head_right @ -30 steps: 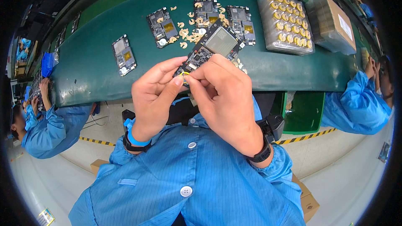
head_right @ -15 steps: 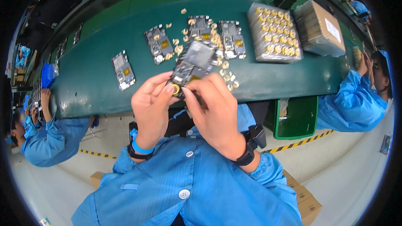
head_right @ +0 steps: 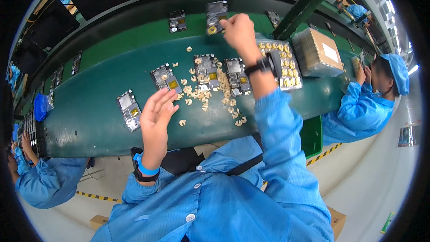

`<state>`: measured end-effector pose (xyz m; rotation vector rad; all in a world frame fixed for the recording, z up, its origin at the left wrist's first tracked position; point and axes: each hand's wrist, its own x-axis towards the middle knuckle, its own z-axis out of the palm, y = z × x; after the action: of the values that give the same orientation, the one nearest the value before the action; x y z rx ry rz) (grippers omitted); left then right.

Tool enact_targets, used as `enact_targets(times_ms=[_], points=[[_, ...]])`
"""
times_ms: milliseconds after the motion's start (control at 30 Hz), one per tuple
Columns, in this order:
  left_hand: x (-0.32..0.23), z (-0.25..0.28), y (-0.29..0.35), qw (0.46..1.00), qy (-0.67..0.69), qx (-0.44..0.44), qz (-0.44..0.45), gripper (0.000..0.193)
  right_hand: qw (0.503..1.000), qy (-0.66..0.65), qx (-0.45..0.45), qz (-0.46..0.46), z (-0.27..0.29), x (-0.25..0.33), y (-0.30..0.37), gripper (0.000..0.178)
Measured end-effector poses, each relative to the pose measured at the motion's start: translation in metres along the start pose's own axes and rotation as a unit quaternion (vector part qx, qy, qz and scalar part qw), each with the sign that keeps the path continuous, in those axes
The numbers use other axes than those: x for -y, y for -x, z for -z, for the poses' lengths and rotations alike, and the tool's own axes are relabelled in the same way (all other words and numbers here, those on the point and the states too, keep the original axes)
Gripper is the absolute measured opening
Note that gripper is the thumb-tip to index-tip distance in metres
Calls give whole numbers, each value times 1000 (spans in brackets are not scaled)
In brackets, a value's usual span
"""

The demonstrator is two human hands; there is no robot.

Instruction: Assembling internal components of mobile devices on a production line.

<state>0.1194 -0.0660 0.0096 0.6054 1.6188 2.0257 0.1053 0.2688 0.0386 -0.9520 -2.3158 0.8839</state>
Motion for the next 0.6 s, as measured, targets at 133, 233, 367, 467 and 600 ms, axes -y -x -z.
enact_targets(times_ms=[133,233,367,467,600], points=[[1,14,13,999,-47,-13,15,38,982,173,-12,-70,-23,-30,-83,32],[3,24,18,999,-44,-28,15,33,952,304,-5,-45,-18,-34,-82,33],[-3,26,24,998,-36,-20,39,27,932,270,-81,229,-6,-24,4,29],[1,19,24,996,-30,35,73,25,961,254,50,93,14,-18,111,36],[14,2,25,984,-15,120,131,23,968,237,2,79,10,-37,158,61]])
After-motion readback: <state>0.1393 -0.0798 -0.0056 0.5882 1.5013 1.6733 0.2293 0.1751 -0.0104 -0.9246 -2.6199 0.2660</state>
